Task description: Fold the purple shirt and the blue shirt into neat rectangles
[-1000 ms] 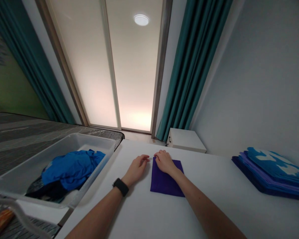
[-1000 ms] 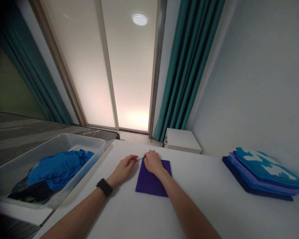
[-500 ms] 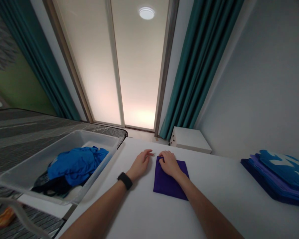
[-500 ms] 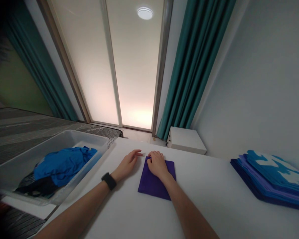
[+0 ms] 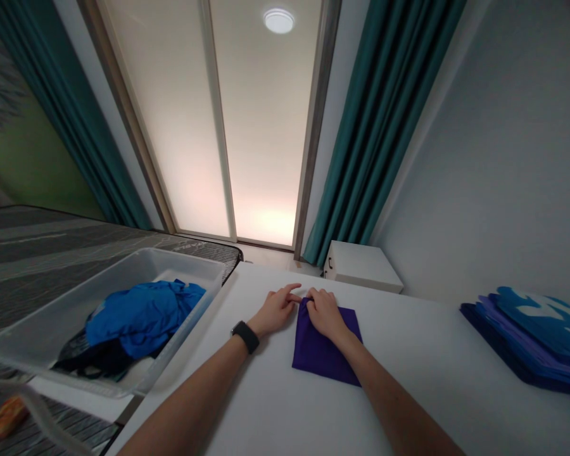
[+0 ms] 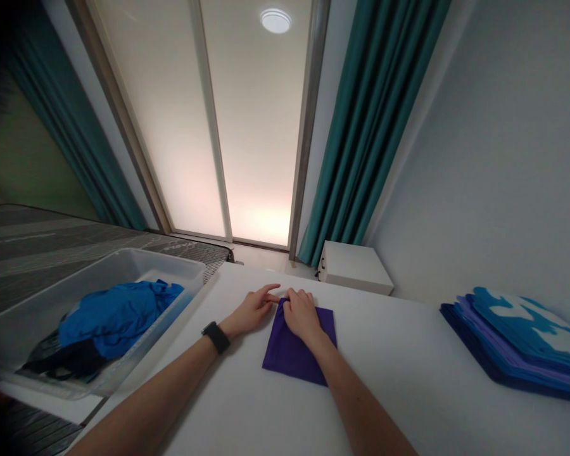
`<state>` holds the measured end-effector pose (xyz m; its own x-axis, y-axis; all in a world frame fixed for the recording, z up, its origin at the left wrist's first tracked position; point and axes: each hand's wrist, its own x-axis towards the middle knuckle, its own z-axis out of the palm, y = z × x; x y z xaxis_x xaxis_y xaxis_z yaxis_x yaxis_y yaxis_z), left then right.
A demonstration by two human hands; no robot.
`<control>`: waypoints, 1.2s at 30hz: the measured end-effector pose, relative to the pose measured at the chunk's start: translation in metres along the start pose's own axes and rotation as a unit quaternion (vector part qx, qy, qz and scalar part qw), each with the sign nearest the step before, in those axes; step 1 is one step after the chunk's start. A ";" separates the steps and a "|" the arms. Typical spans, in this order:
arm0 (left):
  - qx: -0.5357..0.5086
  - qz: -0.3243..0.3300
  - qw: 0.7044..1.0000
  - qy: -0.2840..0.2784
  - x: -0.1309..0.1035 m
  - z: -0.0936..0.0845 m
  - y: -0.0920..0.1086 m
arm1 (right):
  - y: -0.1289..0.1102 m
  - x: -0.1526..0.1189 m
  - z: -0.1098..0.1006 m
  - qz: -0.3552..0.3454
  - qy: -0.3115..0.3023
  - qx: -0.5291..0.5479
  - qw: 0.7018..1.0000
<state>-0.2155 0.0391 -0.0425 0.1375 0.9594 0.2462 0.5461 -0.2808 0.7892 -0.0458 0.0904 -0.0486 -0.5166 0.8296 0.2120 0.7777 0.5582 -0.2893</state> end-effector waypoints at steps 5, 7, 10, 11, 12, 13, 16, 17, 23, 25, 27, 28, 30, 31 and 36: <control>-0.034 -0.009 0.999 -0.017 0.000 -0.003 0.001 | -0.002 -0.001 -0.004 -0.007 0.004 -0.007 1.000; -0.033 -0.009 0.999 -0.023 -0.001 -0.004 0.003 | -0.002 -0.001 -0.005 -0.010 0.006 -0.003 1.000; -0.007 -0.016 1.000 -0.020 -0.002 -0.003 0.005 | -0.001 -0.001 -0.007 -0.009 0.008 0.011 1.000; 0.008 -0.017 1.000 -0.013 -0.002 -0.002 0.005 | -0.001 -0.001 -0.008 -0.005 0.008 0.012 1.000; 0.021 -0.018 1.000 -0.005 -0.002 -0.001 0.005 | -0.002 -0.001 -0.009 0.001 0.008 0.008 1.000; 0.032 -0.017 0.999 0.003 -0.003 0.000 0.005 | -0.002 -0.002 -0.011 0.008 0.007 -0.003 1.000; 0.037 -0.019 0.999 0.019 -0.003 0.002 0.002 | -0.006 -0.003 -0.016 0.023 -0.002 -0.056 0.998; 0.035 -0.023 0.999 0.021 -0.003 0.002 0.001 | -0.008 -0.004 -0.017 0.022 -0.006 -0.072 0.997; 0.068 -0.068 0.995 0.035 0.010 0.004 0.002 | -0.008 -0.004 -0.018 -0.002 -0.035 -0.099 0.994; 0.084 -0.083 0.993 0.031 0.017 0.005 0.004 | -0.007 -0.004 -0.018 -0.001 -0.042 -0.104 0.994; 0.093 -0.092 0.991 0.020 0.022 0.006 0.008 | -0.006 -0.005 -0.018 -0.002 -0.042 -0.111 0.993; 0.098 -0.097 0.990 0.015 0.024 0.006 0.009 | -0.007 -0.005 -0.018 -0.003 -0.041 -0.115 0.993; 0.108 -0.107 0.988 0.009 0.024 0.007 0.012 | -0.007 -0.006 -0.019 -0.006 -0.042 -0.117 0.992; 0.113 -0.110 0.987 0.008 0.024 0.007 0.014 | -0.008 -0.006 -0.020 -0.007 -0.045 -0.115 0.992; 0.125 -0.123 0.985 0.000 0.021 0.008 0.019 | -0.006 -0.003 -0.027 -0.005 -0.063 -0.105 0.992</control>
<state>-0.1959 0.0538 -0.0271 -0.0247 0.9976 0.0647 0.7486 -0.0244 0.6626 -0.0390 0.0841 -0.0224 -0.5545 0.8272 0.0911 0.8235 0.5612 -0.0834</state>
